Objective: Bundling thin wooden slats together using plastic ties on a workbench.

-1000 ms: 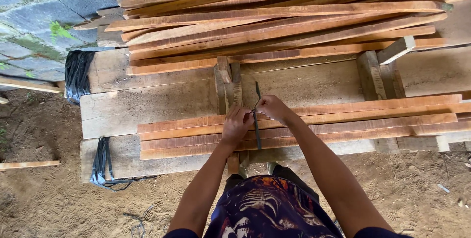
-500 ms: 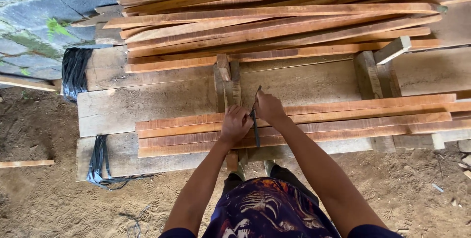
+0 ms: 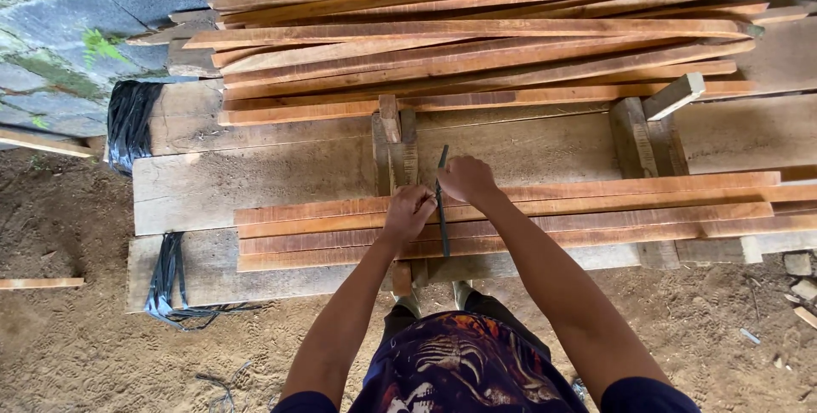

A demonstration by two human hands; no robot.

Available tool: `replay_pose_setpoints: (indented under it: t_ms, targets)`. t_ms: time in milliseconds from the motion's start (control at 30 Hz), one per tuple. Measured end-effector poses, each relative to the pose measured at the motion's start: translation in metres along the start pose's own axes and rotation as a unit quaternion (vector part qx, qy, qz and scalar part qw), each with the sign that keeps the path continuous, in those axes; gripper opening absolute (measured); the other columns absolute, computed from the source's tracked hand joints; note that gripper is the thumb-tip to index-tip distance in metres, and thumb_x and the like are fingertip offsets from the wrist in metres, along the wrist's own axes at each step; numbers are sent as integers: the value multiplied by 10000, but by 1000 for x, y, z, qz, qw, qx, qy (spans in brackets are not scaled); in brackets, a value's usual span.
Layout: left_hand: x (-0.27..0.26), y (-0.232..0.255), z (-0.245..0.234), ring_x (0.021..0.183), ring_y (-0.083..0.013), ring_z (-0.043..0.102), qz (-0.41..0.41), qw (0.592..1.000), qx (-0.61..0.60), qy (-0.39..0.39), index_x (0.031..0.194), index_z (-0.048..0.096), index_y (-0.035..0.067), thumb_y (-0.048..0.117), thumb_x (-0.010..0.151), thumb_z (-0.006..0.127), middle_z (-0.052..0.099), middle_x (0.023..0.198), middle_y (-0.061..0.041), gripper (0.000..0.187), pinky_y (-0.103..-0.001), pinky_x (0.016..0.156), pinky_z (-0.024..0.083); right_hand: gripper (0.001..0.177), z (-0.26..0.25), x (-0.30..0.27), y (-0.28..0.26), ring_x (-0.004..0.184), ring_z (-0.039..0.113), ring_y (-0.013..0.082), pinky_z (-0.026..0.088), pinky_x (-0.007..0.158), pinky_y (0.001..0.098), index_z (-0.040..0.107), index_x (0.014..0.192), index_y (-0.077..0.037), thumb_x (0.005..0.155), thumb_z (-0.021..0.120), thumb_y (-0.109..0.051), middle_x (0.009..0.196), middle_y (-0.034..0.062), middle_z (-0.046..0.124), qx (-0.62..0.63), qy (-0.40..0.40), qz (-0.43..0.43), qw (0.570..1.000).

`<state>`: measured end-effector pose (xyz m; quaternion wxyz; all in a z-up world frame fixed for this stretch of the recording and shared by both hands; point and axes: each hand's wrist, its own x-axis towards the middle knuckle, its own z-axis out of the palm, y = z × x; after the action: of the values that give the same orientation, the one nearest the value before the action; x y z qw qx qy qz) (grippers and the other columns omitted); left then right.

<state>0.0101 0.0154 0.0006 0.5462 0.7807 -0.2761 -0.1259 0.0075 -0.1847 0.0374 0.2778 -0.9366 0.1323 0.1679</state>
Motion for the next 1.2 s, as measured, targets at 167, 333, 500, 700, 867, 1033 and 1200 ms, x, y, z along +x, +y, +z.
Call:
replay_pose_setpoints:
  t_ms: [167, 333, 500, 700, 867, 1033, 1200]
  targets:
    - [1, -2, -1, 648, -307, 610, 29, 997, 65, 14, 785, 597, 125, 321, 1020, 597, 528, 625, -107, 306, -439, 835, 526, 558, 2, 27, -5, 933, 752, 455, 563, 867, 604, 787, 869, -62, 968, 403, -454, 865, 217, 754, -184, -3, -16, 983]
    - [3, -8, 3, 555, -282, 588, 52, 992, 118, 15, 691, 476, 144, 382, 1064, 534, 459, 539, -93, 446, -382, 853, 507, 667, 16, 50, 1, 1089, 731, 447, 511, 974, 645, 802, 1042, -65, 1007, 319, -524, 1073, 201, 779, -247, -55, -10, 967]
    - [5, -6, 3, 515, -258, 569, 69, 993, 97, 18, 667, 447, 173, 327, 1057, 507, 455, 512, -75, 423, -388, 955, 485, 369, 26, 64, 13, 869, 768, 425, 605, 803, 579, 795, 837, -67, 891, 488, -264, 871, 185, 764, -180, -57, -8, 982]
    - [7, 17, -6, 520, -282, 556, 68, 995, 72, 2, 692, 454, 165, 255, 1067, 482, 450, 537, -80, 387, -419, 968, 477, 337, 31, 73, 19, 712, 755, 406, 622, 737, 551, 773, 705, -68, 873, 525, -221, 700, 180, 720, -130, -84, -11, 988]
    - [7, 16, -8, 527, -294, 577, 67, 996, 58, 6, 685, 490, 148, 259, 1060, 513, 484, 542, -96, 392, -407, 937, 488, 301, 27, 70, 11, 696, 747, 388, 621, 703, 531, 750, 699, -50, 873, 538, -175, 693, 196, 706, -141, -53, -21, 988]
    - [5, 47, -25, 524, -311, 528, 53, 998, 7, 23, 694, 496, 117, 193, 1034, 512, 456, 562, -95, 349, -456, 805, 513, 270, 33, 64, 24, 771, 766, 390, 616, 716, 528, 764, 752, -44, 875, 582, -200, 744, 189, 736, -188, 4, -11, 982]
    - [-3, -23, -29, 856, -309, 659, 97, 988, 78, 90, 1005, 634, 102, 102, 1047, 459, 638, 909, -102, 180, -445, 864, 516, 528, 39, 27, 64, 954, 708, 384, 570, 825, 519, 677, 940, -72, 1056, 420, -518, 937, 183, 681, -127, 222, -5, 967]
